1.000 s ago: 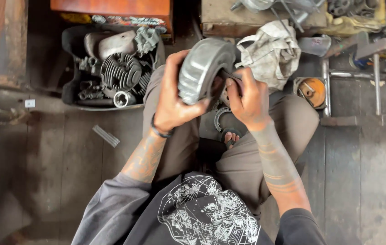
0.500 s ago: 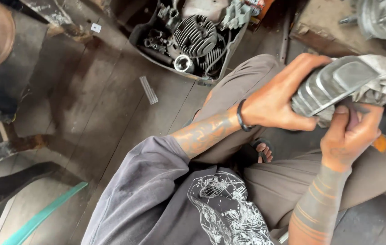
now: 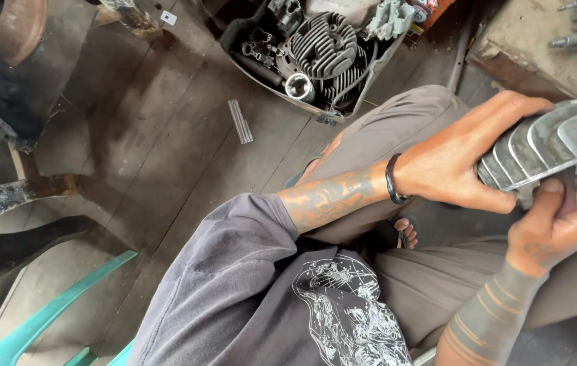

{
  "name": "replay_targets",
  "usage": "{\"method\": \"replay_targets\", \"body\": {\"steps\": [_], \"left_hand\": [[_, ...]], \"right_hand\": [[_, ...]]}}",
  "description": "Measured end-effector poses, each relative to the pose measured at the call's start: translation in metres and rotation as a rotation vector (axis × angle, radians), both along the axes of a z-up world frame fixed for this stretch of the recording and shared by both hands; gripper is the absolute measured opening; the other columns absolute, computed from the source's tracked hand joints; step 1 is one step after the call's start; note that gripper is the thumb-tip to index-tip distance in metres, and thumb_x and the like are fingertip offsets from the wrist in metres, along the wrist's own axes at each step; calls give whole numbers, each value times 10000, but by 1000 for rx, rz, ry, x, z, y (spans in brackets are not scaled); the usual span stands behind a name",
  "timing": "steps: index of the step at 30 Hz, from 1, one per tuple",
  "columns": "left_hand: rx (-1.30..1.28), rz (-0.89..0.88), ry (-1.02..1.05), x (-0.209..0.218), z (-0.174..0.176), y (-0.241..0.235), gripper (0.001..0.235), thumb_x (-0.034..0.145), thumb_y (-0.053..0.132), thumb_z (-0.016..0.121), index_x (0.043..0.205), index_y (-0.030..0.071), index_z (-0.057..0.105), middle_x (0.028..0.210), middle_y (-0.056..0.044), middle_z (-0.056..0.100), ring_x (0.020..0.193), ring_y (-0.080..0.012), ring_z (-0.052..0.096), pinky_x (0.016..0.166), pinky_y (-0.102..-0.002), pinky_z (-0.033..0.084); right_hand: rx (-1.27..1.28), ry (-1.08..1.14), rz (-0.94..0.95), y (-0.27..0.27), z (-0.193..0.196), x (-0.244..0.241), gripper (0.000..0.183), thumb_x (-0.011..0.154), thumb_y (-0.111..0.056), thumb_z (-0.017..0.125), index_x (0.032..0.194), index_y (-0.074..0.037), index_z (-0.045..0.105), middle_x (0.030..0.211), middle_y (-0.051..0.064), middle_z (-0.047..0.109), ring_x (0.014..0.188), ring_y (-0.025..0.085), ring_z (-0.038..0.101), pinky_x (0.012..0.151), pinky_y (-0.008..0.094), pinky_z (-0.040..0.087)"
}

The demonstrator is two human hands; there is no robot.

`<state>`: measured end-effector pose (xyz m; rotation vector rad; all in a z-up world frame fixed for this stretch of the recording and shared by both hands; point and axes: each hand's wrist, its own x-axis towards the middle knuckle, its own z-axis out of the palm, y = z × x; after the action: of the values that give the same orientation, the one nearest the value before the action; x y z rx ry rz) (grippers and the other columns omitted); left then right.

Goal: Cleaning and sanding a motorcycle engine component using sandpaper

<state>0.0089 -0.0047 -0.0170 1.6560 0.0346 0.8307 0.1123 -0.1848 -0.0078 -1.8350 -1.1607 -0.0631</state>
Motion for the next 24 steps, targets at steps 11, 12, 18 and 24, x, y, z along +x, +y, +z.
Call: {"method": "replay_targets", "body": {"steps": [11, 12, 18, 24], "left_hand": [[47, 47, -1, 1, 8, 0, 923, 665, 327, 882, 1446, 181, 411, 1335, -25, 600, 1224, -232, 675, 1121, -339, 580], [44, 50, -7, -3, 9, 0, 923, 665, 327, 882, 1446, 181, 411, 1335, -25, 600, 1224, -232, 675, 1121, -339, 580], [46, 61, -40, -9, 8, 0, 895, 708, 308, 875, 1452, 177, 397, 1363, -35, 596, 1238, -240, 687, 1134, -349, 588], [45, 19, -30, -8, 12, 4, 927, 665, 290, 866, 1449, 131, 397, 1384, -73, 588, 1242, -270, 674, 1116, -375, 568]], "right_hand": [[35, -63, 29, 7, -1, -18, 227, 967, 193, 416, 1195, 196, 424, 1125, 379, 577, 979, 397, 566, 929, 518, 548], [31, -69, 33, 3, 0, -17, 227, 967, 193, 416, 1195, 196, 424, 1125, 379, 577, 979, 397, 566, 929, 518, 548], [46, -87, 12, 9, 2, -17, 161, 1056, 151, 431, 1213, 178, 406, 1140, 372, 563, 1010, 407, 582, 956, 498, 535], [38, 32, -14, 8, 5, -9, 223, 1025, 104, 447, 1241, 155, 428, 1172, 324, 545, 1021, 358, 546, 959, 463, 522]]}}
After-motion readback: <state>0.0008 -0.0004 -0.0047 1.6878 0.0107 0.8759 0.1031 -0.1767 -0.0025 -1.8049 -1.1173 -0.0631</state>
